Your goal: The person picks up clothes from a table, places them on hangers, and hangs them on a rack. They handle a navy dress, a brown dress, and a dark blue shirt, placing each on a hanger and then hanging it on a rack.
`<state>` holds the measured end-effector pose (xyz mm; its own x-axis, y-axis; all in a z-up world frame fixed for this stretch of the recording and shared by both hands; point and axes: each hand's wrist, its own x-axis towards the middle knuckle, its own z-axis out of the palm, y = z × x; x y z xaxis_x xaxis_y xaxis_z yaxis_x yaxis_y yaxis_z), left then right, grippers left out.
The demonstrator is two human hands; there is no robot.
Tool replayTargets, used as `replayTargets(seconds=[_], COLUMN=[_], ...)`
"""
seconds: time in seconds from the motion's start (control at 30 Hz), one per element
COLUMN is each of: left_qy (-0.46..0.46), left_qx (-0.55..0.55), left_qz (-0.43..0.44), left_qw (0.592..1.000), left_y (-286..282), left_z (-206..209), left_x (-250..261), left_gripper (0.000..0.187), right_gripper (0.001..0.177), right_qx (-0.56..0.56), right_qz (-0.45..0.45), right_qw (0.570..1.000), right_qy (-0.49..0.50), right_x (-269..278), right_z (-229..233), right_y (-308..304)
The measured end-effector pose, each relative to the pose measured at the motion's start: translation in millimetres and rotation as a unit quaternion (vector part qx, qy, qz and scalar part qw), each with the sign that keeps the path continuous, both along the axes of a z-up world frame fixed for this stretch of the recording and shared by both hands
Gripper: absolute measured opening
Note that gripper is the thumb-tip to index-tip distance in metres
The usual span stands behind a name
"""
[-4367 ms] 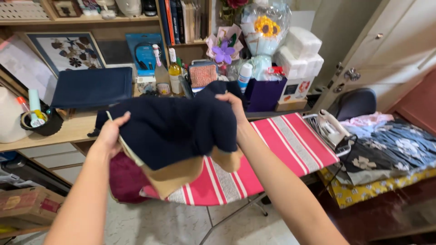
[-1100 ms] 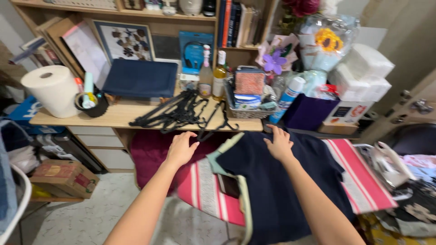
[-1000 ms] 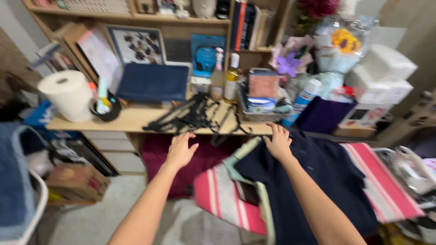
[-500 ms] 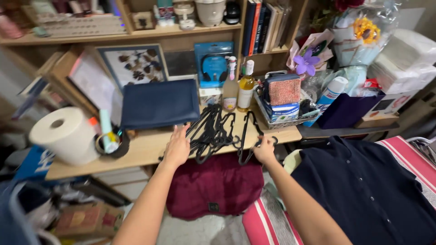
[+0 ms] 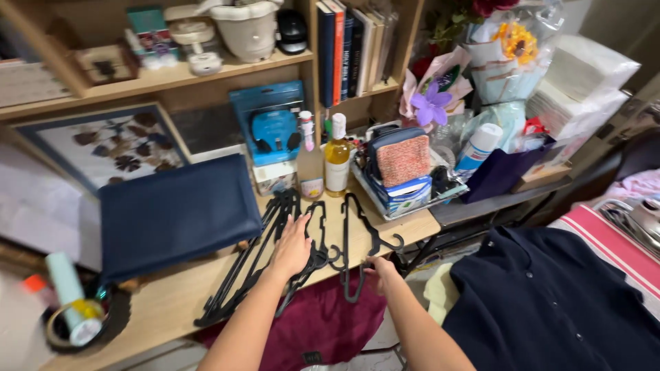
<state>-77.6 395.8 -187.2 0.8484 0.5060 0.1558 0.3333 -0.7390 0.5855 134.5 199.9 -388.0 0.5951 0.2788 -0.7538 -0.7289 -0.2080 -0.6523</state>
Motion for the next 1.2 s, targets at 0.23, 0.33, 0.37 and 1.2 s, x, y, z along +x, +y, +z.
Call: replayTargets(seconds=[0.23, 0.33, 0.37, 1.2], left_qy=[0.066, 0.037, 0.056, -0.152], left_qx=[-0.043, -0.038, -0.052, -0.045], left_qz=[-0.008, -0.021, -0.009, -0.131], left_qw=[0.997, 0.998, 0.997, 0.979], left_y=[-11.8, -20.1, -26.0, -297.0], left_z=[3.9, 3.2, 8.6, 44.6], left_x=[11.0, 5.4, 1.6, 173.5], left_gripper=[0.065, 0.067, 0.067, 0.033], right_gripper=[0.02, 0.025, 0.027, 0.037], right_qx=[0.063, 0.111, 0.152, -0.005], right_qz=[-0.087, -0.098, -0.09, 0.06], right_qw=[0.988, 0.986, 0.983, 0.856], right_qy=[0.112, 0.073, 0.057, -0.514], right_x=[-6.0, -2.0, -0.6, 120.9], right_z=[19.5, 16.2, 15.2, 261.0], right_y=[16.5, 16.3, 13.9, -383.1])
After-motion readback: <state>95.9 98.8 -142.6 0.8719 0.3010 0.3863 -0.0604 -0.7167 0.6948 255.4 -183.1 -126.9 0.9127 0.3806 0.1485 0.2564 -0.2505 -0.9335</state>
